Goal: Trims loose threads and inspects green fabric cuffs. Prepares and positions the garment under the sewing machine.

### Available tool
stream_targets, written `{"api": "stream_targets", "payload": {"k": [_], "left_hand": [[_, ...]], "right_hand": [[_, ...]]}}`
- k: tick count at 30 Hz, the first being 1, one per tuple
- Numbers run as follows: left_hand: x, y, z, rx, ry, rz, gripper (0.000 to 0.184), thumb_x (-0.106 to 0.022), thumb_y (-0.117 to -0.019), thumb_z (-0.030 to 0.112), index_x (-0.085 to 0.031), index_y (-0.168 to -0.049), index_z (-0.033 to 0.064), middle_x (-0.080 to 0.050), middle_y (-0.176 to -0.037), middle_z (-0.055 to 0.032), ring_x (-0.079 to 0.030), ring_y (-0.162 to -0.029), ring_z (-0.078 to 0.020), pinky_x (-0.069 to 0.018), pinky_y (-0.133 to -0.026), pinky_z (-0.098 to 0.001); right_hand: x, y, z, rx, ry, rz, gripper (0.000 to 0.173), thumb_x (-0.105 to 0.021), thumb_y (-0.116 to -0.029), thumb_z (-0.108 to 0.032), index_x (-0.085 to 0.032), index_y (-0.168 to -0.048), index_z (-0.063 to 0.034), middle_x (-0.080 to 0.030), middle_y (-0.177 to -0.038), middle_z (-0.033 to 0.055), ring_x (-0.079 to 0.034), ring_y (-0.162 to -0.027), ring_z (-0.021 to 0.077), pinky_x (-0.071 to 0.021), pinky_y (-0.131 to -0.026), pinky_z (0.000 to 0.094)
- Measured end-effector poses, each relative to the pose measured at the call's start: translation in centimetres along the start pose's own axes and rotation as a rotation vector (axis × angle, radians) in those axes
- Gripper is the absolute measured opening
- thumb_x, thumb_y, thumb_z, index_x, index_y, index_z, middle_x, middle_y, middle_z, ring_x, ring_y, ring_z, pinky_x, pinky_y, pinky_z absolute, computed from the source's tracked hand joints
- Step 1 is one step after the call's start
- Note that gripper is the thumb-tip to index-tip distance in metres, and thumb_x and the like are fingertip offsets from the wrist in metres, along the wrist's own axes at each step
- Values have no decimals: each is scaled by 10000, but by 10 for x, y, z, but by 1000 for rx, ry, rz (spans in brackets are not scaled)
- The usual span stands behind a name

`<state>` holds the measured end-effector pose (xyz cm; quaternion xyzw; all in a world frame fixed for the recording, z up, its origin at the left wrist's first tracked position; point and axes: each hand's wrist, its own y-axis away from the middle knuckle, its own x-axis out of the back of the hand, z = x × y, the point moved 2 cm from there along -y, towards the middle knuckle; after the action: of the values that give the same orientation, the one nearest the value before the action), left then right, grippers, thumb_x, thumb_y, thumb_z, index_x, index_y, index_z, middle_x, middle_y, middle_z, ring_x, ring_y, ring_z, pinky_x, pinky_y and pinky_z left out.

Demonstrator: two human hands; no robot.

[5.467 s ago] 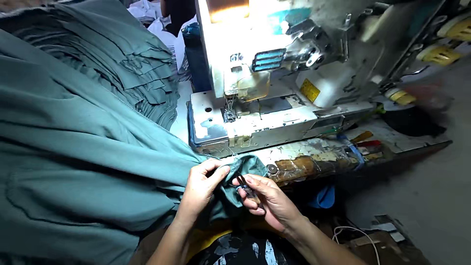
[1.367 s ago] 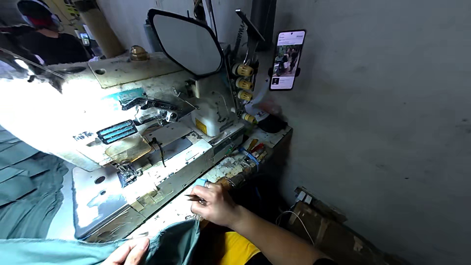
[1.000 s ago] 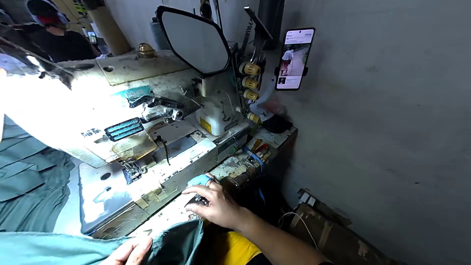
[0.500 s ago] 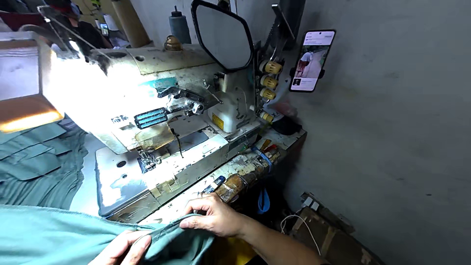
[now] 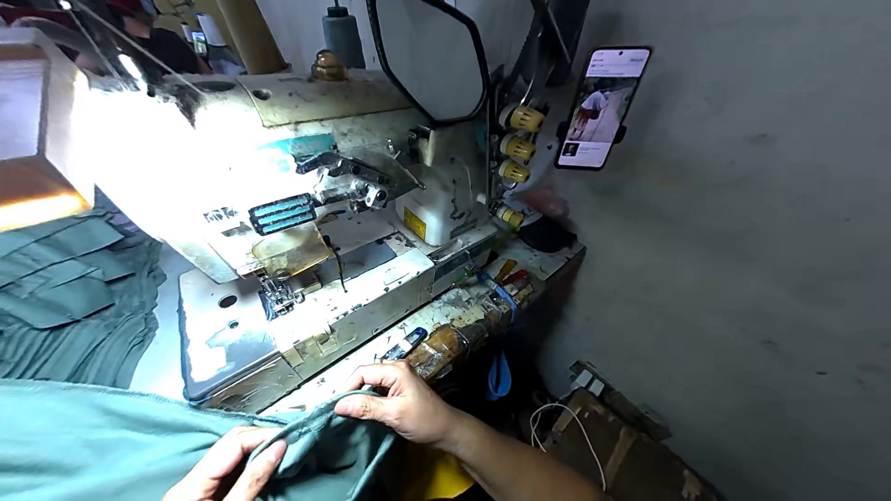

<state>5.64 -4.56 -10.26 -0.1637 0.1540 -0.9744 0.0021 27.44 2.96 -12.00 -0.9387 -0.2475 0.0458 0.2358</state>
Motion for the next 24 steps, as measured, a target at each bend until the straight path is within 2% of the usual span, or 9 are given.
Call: {"api": "stream_targets", "payload": {"k": [3, 5, 8, 10, 15, 19, 24], "left_hand": [[-1, -1, -1, 103, 137, 101, 227, -561, -985, 14, -701, -1026, 189, -718, -918, 190, -642, -785, 79, -544, -714, -143], [-4, -3, 0, 131, 241, 118, 272, -529, -1000, 6, -704, -1023, 213, -733, -924, 180, -660, -788, 64, -557, -714, -148], [-7, -4, 0, 152, 336, 119, 301, -503, -1024, 19, -712, -1011, 235, -749, -924, 167, -678, -799, 53, -573, -728, -165], [-6, -2, 3, 165, 390, 131, 311, -481, -1033, 12, -709, -1006, 222, -764, -930, 140, -704, -833, 32, -594, -767, -188], [2, -1, 5, 113, 345, 157, 292, -493, -1036, 37, -726, -1013, 212, -757, -944, 138, -694, -864, 29, -582, -811, -193], [-5, -4, -5, -23, 105, 273, 162, -574, -973, 54, -729, -983, 101, -715, -892, 135, -657, -831, 69, -554, -786, -131], [-3, -3, -7, 53, 187, 272, 132, -592, -983, 34, -723, -980, 43, -718, -881, 55, -664, -818, 16, -560, -781, -172]], "right_hand": [[-3, 0, 3, -25, -14, -17, 134, -684, -929, -50, -726, -979, 66, -714, -941, 69, -628, -894, 6, -503, -843, 192], [-3, -1, 6, -65, 1, -23, 147, -664, -938, -54, -730, -982, 70, -716, -952, 86, -627, -909, 25, -496, -854, 216], [-3, -2, 8, -120, -65, 7, 135, -647, -961, -61, -718, -953, 53, -701, -893, 30, -616, -847, -22, -505, -813, 183], [-5, -3, 8, -113, -118, 33, 120, -641, -966, -52, -704, -916, 37, -682, -838, -13, -603, -797, -47, -499, -774, 161], [-10, -8, 6, -95, -132, 85, 118, -627, -966, -34, -706, -917, 38, -684, -848, -17, -606, -813, -48, -506, -791, 164], [-17, -8, 10, -226, -315, 153, 146, -567, -996, -33, -697, -935, -53, -688, -878, -52, -647, -845, 2, -555, -819, 219], [-24, -8, 18, -250, -368, 181, 195, -527, -1022, -32, -701, -937, -57, -715, -861, -15, -680, -823, 38, -582, -806, 236]]}}
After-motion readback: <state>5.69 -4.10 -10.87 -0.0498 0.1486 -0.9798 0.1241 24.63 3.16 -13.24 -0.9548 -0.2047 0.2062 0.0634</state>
